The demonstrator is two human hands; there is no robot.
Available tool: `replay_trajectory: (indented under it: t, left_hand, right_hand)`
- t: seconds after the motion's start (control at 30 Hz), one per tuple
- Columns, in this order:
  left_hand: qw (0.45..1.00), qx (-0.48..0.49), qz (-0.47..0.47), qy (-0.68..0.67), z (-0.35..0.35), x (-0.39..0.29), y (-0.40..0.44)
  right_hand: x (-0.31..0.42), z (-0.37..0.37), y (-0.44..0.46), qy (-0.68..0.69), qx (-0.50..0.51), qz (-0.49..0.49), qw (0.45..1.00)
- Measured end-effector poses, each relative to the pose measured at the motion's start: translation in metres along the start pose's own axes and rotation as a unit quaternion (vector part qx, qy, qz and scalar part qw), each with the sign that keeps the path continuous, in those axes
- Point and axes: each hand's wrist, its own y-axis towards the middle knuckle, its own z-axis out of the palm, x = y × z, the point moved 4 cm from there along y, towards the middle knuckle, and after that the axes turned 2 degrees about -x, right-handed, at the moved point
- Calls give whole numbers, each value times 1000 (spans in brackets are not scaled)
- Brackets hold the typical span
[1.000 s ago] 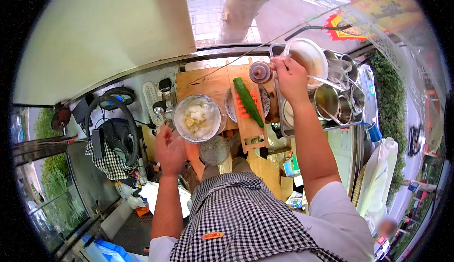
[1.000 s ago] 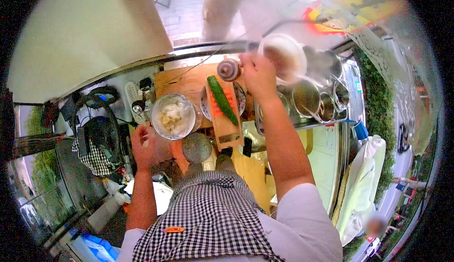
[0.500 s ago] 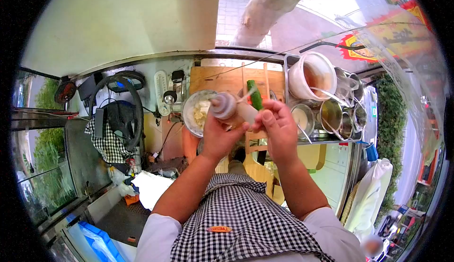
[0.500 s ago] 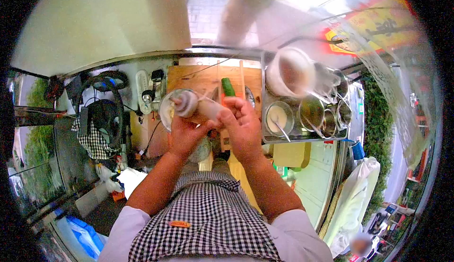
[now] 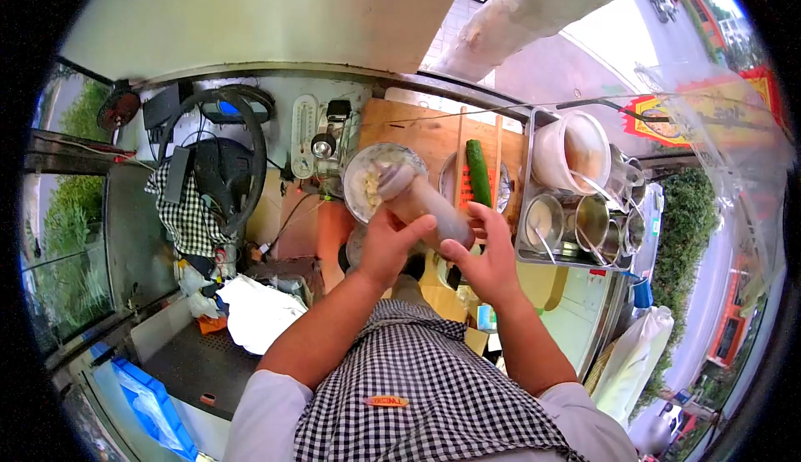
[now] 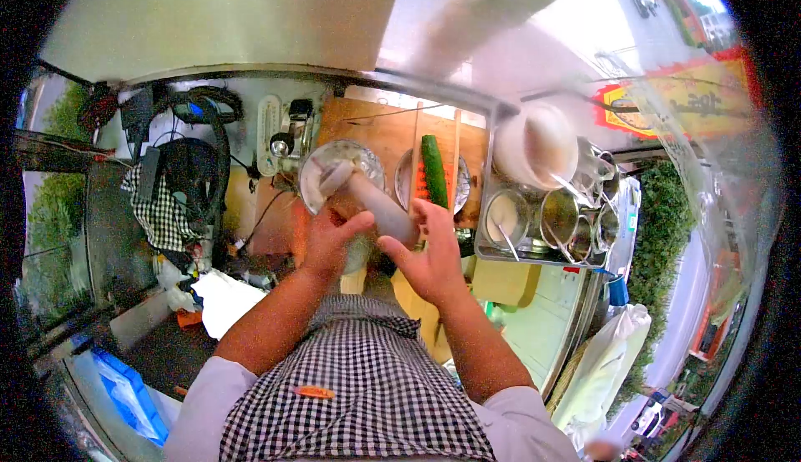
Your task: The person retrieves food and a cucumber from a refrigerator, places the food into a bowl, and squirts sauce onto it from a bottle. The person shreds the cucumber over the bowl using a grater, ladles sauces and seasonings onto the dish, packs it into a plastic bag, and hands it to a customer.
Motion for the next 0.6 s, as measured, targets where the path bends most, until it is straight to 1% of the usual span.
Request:
replay_trajectory:
  t: [0.03,0.07,0.1,0.13,0.17,0.23,0.27,0.3,0.4,0.43,0.53,0.6]
  left_hand:
    - [999,6,-31,5,1,5,-2]
    - [998,12,-62,11,1,10,-5]
    - [995,33,-71,67,-2,18,-6]
    - [991,38,-113,55,-8,26,-8]
    - [986,42,-154,44,-15,33,-10]
    - [971,53,-233,12,-34,38,-18]
    - [972,36,-233,20,-48,37,-22]
    - [972,19,-234,28,-60,33,-29]
    - [969,-41,-228,86,-110,39,-48]
    - [966,-62,-226,111,-130,46,-56]
    - [959,-127,-203,151,-192,85,-78]
    - [947,-114,-176,244,-227,104,-97]
  right_hand:
    - [1,5,4,54,88,46,994]
    - [2,9,7,32,135,77,987]
    - [3,13,9,11,182,109,977]
    - [5,18,11,-11,229,141,963]
    - [11,22,12,58,266,209,939]
    - [-13,38,-1,212,257,293,896]
    - [-22,45,-9,286,248,332,864]
    - [-16,47,-17,357,237,408,806]
    - [7,56,-33,494,226,483,687]
    - [15,62,-36,547,245,456,658]
    - [15,85,-35,623,239,456,589]
    - [14,99,-33,619,203,497,573]
